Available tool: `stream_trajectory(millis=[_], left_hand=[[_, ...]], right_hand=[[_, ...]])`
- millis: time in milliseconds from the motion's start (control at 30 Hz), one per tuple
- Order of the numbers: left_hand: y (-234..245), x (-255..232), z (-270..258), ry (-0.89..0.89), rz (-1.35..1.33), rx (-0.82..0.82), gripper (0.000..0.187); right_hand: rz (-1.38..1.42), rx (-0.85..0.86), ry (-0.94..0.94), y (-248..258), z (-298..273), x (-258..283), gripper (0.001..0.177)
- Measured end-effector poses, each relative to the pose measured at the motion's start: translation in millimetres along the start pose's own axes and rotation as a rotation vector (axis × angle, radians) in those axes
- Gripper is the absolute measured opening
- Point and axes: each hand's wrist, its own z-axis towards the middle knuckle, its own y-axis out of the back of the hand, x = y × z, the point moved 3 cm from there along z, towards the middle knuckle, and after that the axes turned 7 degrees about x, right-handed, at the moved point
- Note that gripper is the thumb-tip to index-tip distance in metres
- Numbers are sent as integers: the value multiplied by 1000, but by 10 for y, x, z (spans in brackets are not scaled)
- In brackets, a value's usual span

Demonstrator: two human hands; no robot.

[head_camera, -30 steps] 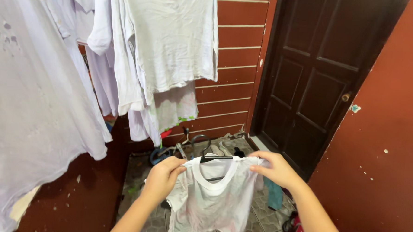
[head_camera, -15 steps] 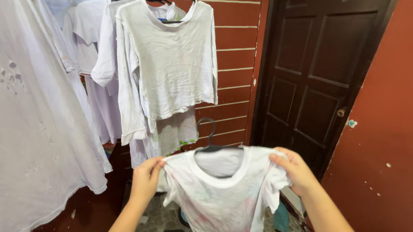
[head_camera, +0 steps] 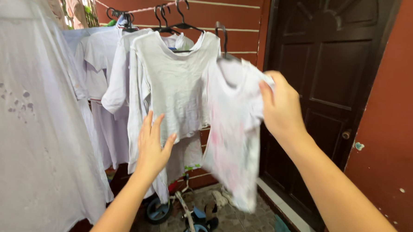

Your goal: The person picks up clothes from a pile, places them on hangers, and hangs them on a clothesline. The person handles various garments including shirts and baby clothes, using hangers to organize them on the line.

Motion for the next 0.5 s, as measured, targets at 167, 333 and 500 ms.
stream_trajectory(millis=[167,333,500], left_hand=[[-93,324,497,130,-84,50,72],[-194,250,669,80,-120,54,76],[-247,5,520,48,-131,109,79]], right_hand=[[-169,-119,266,-337,562,198,18],[-316,-266,470,-749,1139,103,23],[-400,-208,281,-1234,1492,-186,16]])
